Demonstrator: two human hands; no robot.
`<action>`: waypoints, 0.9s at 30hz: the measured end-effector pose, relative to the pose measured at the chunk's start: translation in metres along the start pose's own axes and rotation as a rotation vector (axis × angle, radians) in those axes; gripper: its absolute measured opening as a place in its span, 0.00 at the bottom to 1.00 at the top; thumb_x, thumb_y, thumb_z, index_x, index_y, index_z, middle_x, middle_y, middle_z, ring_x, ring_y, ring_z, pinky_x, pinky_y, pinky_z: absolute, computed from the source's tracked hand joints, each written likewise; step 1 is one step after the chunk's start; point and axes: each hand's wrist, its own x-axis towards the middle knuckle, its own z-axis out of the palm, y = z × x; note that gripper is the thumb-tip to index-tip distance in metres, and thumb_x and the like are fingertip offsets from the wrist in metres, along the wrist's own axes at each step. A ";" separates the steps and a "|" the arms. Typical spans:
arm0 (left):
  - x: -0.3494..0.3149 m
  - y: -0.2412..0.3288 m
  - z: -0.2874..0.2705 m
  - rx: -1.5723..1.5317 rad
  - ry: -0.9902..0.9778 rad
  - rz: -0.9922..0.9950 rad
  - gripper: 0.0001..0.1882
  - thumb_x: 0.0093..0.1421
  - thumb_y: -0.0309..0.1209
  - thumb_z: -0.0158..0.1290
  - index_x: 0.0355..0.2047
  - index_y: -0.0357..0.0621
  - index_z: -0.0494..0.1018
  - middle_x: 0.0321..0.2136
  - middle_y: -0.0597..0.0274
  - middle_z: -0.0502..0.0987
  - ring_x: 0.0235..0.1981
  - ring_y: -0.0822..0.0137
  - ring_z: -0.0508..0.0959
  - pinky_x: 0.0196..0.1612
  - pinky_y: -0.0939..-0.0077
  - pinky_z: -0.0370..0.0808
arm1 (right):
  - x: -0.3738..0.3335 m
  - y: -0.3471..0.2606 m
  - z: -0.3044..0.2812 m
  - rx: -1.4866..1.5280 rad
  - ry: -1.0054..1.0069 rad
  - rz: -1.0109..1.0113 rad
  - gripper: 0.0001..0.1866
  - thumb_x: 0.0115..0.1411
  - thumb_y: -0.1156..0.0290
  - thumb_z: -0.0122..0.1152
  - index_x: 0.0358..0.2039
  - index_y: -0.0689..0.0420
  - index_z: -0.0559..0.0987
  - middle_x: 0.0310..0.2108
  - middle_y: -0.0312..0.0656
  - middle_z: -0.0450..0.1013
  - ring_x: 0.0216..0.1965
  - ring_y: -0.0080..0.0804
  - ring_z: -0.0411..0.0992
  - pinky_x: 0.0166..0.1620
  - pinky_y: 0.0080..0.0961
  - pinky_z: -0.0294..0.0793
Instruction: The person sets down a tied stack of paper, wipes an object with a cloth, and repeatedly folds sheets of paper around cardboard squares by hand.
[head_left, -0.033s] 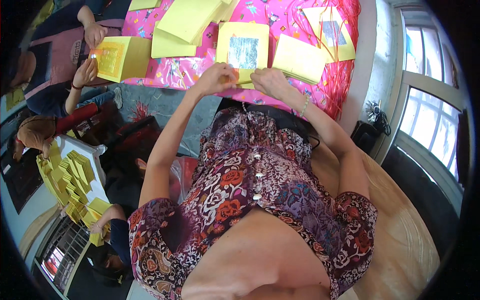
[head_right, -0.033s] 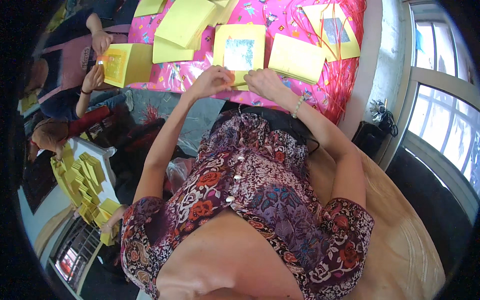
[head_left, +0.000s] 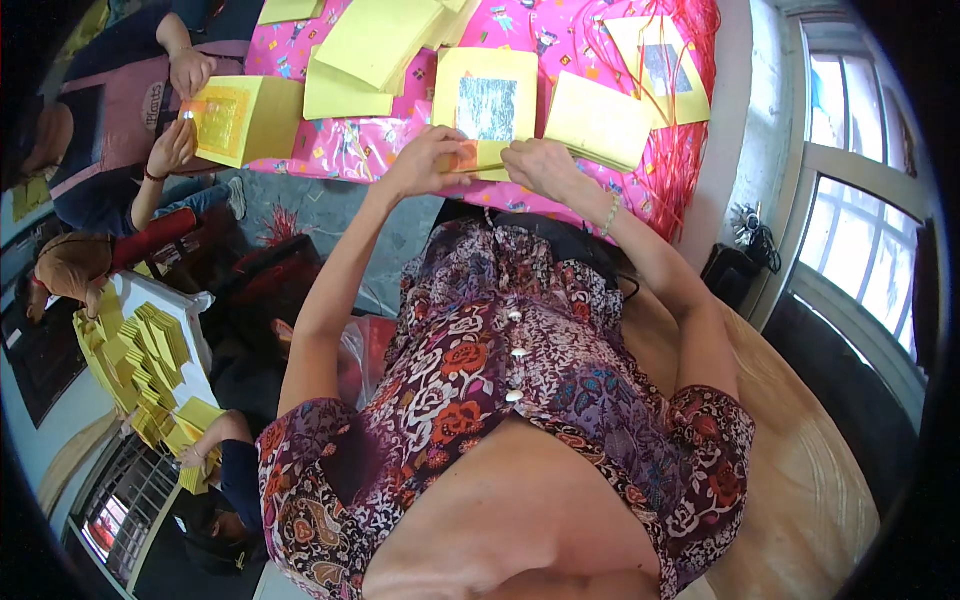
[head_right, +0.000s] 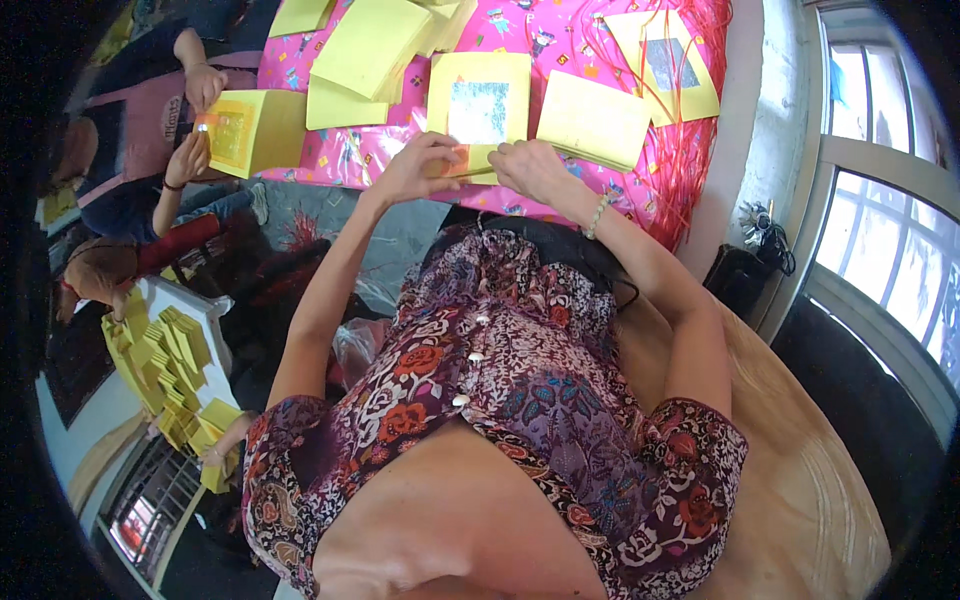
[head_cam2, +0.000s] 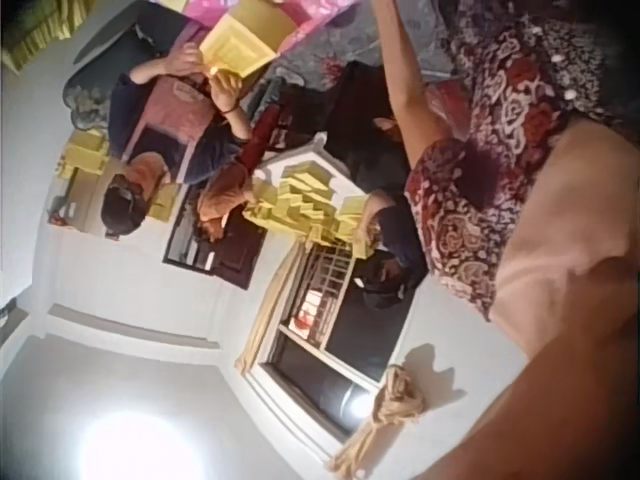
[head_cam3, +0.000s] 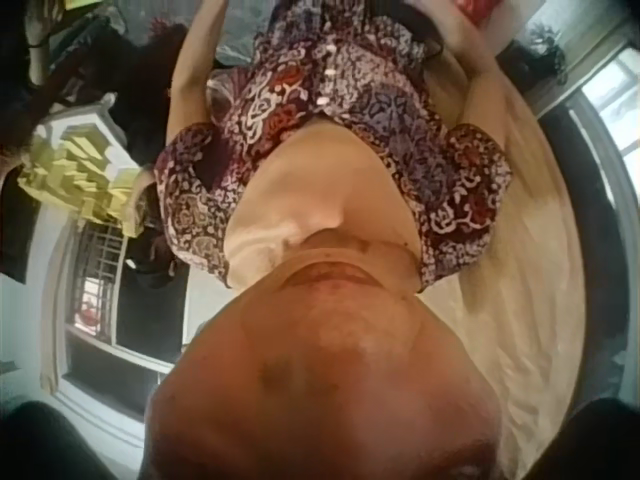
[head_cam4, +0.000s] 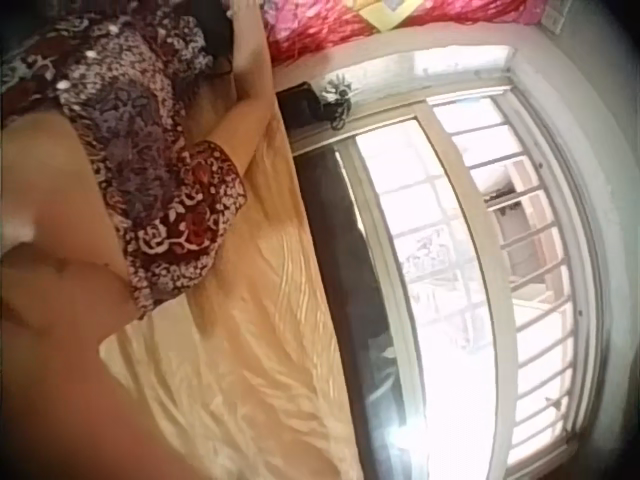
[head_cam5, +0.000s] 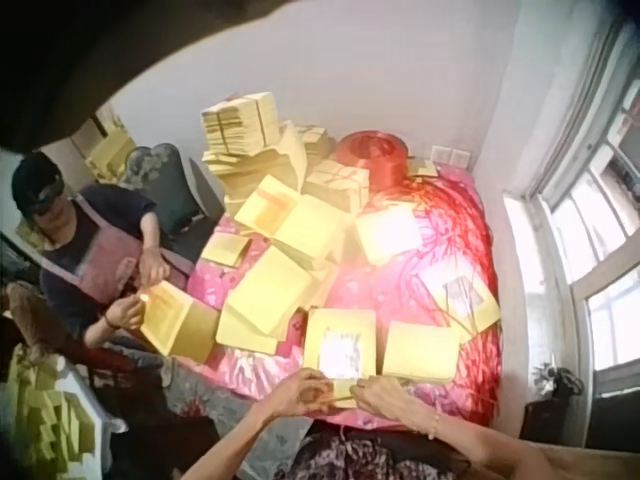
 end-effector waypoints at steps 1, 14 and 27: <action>-0.002 0.008 -0.003 0.238 0.136 0.179 0.21 0.46 0.30 0.64 0.42 0.47 0.75 0.46 0.57 0.73 0.48 0.58 0.71 0.52 0.64 0.68 | -0.005 0.003 -0.001 0.006 0.013 0.019 0.07 0.52 0.69 0.55 0.23 0.57 0.71 0.21 0.42 0.69 0.22 0.40 0.73 0.25 0.36 0.72; 0.034 -0.025 -0.027 0.127 0.419 -0.041 0.20 0.54 0.37 0.58 0.42 0.39 0.71 0.32 0.51 0.76 0.37 0.56 0.76 0.38 0.64 0.73 | 0.042 0.030 -0.059 0.253 0.174 0.320 0.08 0.58 0.67 0.52 0.36 0.56 0.73 0.30 0.46 0.71 0.30 0.47 0.73 0.35 0.41 0.72; 0.055 -0.025 -0.018 0.015 0.610 -0.329 0.19 0.54 0.45 0.57 0.32 0.40 0.69 0.19 0.55 0.73 0.21 0.57 0.75 0.27 0.63 0.69 | 0.100 0.086 -0.031 0.012 0.044 0.492 0.13 0.57 0.65 0.56 0.40 0.56 0.76 0.37 0.46 0.71 0.42 0.44 0.71 0.44 0.38 0.73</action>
